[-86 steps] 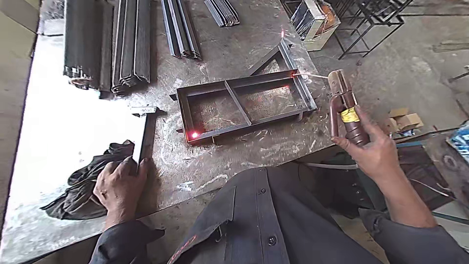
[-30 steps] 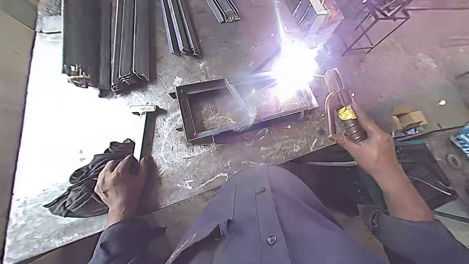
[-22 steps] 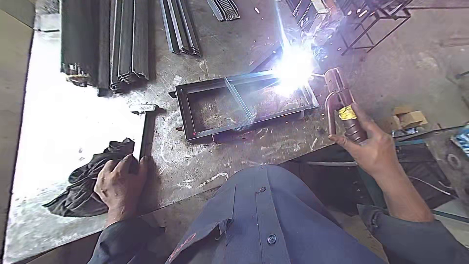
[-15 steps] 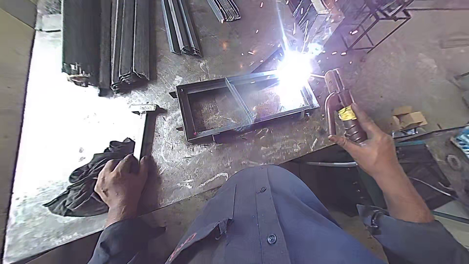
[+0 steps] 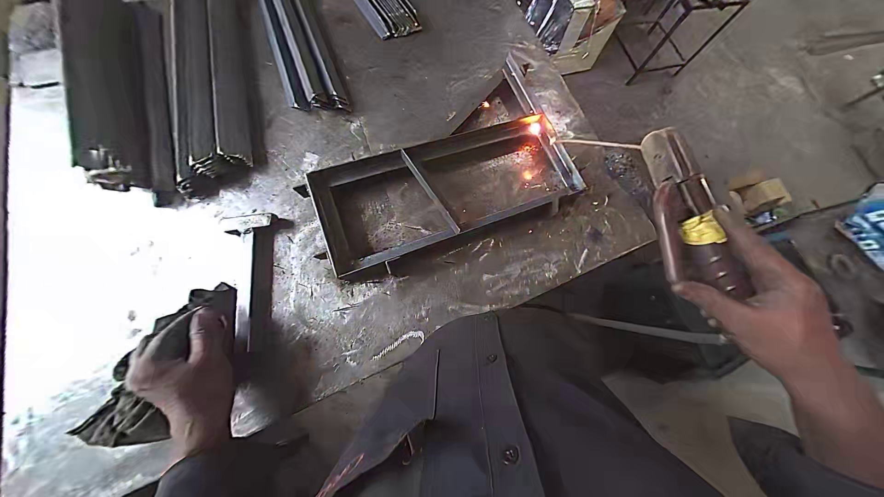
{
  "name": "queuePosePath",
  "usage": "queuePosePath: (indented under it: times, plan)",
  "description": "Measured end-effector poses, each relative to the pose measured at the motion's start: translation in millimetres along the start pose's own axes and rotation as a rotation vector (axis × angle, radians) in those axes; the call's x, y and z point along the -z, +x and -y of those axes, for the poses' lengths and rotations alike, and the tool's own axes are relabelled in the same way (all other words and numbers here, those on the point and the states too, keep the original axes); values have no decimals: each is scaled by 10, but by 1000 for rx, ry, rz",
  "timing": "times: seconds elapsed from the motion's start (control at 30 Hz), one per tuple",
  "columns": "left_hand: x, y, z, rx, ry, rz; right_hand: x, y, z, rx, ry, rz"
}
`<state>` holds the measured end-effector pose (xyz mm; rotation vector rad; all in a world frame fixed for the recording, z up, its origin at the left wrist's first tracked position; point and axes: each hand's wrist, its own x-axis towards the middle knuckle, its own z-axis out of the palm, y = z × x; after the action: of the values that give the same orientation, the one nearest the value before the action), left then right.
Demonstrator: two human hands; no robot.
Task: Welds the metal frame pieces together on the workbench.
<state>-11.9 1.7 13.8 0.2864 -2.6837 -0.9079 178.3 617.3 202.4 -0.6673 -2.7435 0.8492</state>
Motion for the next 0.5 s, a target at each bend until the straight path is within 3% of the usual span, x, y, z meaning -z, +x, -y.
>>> queuePosePath:
  times: [0.1,0.23,0.5]
  plan:
    - [74,272,14,68,66,-52,208,-253,-66,-74,72,33]
    - [-7,743,441,131,223,0,321,-504,-159,-128,150,39]
    - [-198,755,297,264,362,46,226,-632,-152,-104,126,18]
